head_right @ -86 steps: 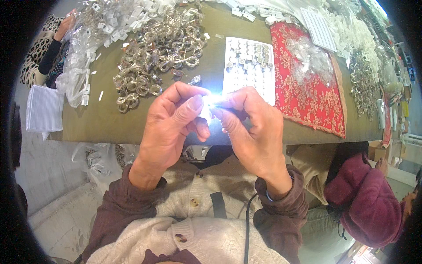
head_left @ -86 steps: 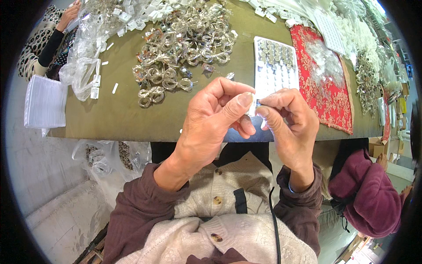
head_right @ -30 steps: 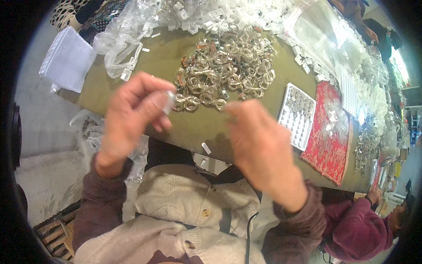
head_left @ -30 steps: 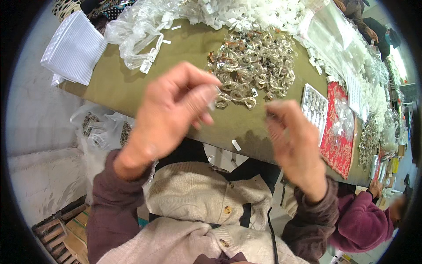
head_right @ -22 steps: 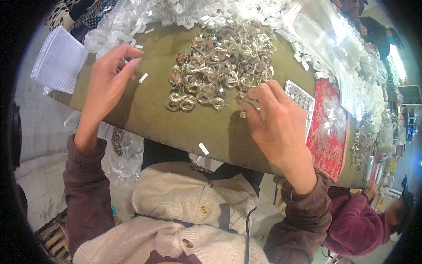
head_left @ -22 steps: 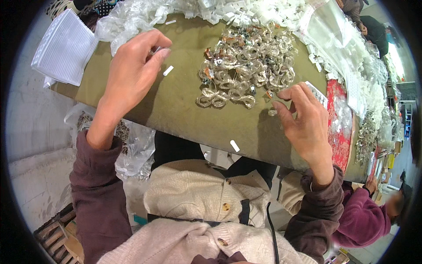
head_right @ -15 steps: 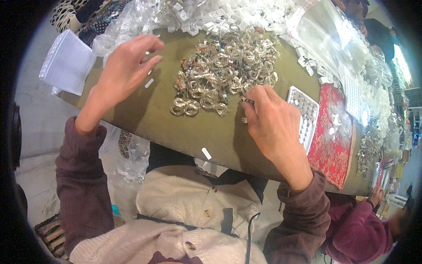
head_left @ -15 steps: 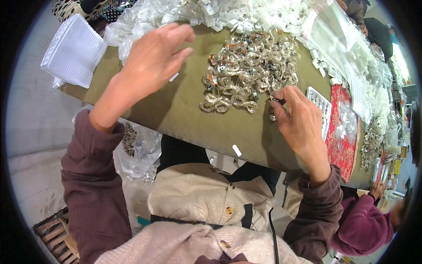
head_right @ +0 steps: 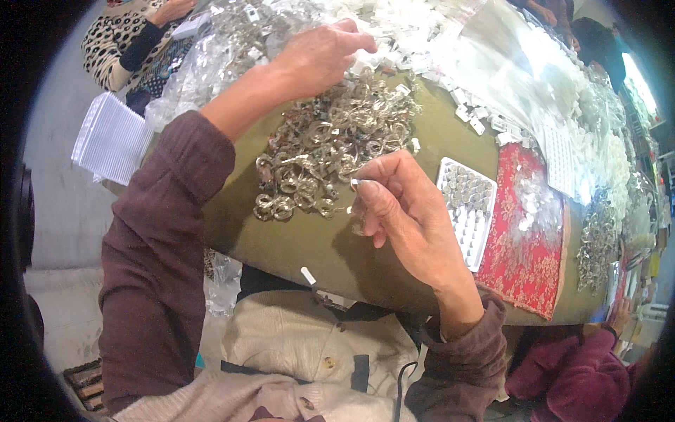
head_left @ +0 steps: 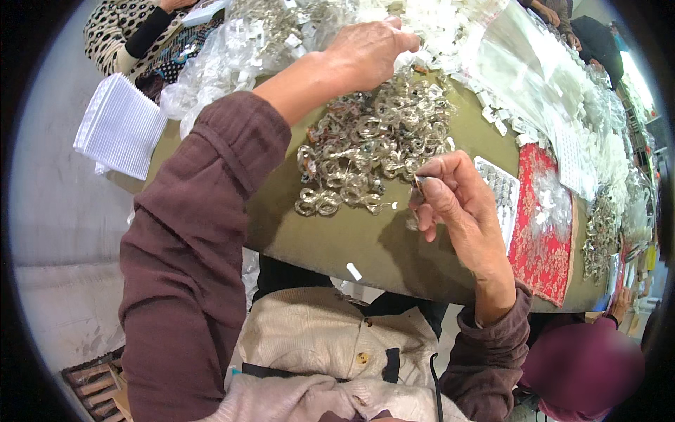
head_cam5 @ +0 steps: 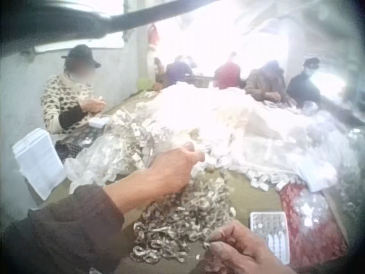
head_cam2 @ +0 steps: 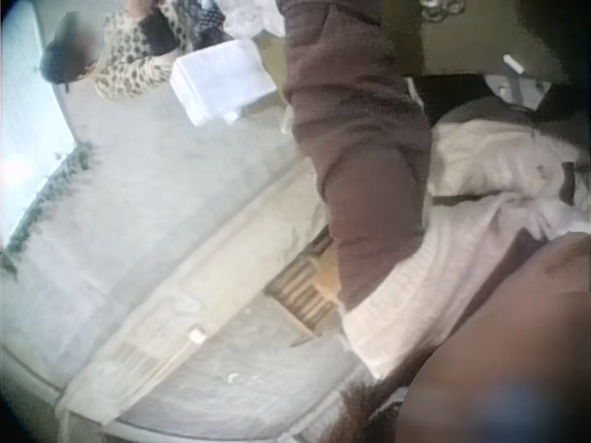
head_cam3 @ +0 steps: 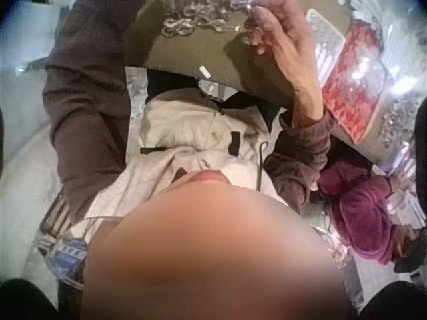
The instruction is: The person repeatedly picks small white plastic housings and metallic components from a table, inserts the metal parts into the housings, and places the assembled units into a blister pack. The process is repeated multiple times with consistent hand movements.
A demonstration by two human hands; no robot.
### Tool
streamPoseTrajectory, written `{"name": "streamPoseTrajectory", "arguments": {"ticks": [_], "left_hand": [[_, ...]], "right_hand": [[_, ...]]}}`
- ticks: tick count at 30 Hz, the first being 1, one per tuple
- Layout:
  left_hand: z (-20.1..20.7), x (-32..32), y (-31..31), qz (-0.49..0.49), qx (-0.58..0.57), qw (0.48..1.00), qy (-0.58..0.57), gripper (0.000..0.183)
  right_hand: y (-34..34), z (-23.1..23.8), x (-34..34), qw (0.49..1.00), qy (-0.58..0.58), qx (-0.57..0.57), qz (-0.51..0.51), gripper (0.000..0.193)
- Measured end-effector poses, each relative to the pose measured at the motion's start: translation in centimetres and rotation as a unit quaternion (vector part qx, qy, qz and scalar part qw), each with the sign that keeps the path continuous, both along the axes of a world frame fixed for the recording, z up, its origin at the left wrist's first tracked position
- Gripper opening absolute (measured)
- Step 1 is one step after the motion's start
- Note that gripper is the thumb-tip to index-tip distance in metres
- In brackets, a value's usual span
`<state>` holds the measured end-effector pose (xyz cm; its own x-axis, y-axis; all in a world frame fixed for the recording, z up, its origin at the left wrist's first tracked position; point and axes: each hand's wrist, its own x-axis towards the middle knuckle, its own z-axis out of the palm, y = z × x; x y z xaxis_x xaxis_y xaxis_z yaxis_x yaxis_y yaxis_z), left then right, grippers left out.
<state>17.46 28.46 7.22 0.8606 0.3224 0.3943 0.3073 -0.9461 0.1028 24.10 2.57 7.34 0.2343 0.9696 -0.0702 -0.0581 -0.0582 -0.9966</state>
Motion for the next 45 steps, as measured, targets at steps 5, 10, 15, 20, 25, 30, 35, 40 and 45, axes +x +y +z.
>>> {"name": "streamPoseTrajectory", "arguments": {"ticks": [5, 10, 15, 20, 25, 30, 35, 40, 45], "left_hand": [[0.8, 2.0, 1.5, -0.036, 0.002, 0.991, 0.132, 0.029], [1.0, 1.8, 1.9, -0.039, -0.030, 0.992, 0.117, 0.019], [2.1, -0.1, 0.3, -0.050, -0.032, 0.996, -0.068, 0.020], [3.5, -3.9, -4.1, -0.011, -0.157, 0.981, -0.114, 0.017], [1.0, -9.5, -12.4, -0.035, -0.138, 0.974, -0.178, 0.010], [-3.5, -13.1, -18.6, -0.121, -0.052, 0.986, -0.102, 0.029], [-3.6, -14.8, -20.5, -0.113, -0.052, 0.991, -0.058, 0.035], [-3.0, -15.4, -20.1, -0.066, -0.045, 0.996, -0.044, 0.036], [-2.1, -15.2, -19.4, -0.058, -0.075, 0.995, -0.017, 0.030]], "right_hand": [[-0.4, -0.1, 2.0, 0.999, 0.010, -0.001, -0.038, 0.021], [-0.5, -0.1, 2.0, 0.993, 0.065, 0.033, -0.088, 0.021], [-0.6, 0.2, 1.7, 0.993, 0.029, 0.069, -0.091, 0.022], [-0.5, 0.7, 1.7, 0.988, 0.045, 0.068, -0.128, 0.021], [-2.0, 1.0, -0.2, 0.989, 0.055, 0.086, -0.107, 0.016], [-4.3, 0.4, -2.3, 0.988, 0.054, 0.084, -0.120, 0.016], [-5.9, -1.0, -2.9, 0.980, 0.047, 0.108, -0.163, 0.017], [-7.1, -2.4, -3.3, 0.975, 0.078, 0.097, -0.184, 0.018], [-7.7, -2.7, -3.4, 0.977, 0.090, 0.065, -0.179, 0.019]]}}
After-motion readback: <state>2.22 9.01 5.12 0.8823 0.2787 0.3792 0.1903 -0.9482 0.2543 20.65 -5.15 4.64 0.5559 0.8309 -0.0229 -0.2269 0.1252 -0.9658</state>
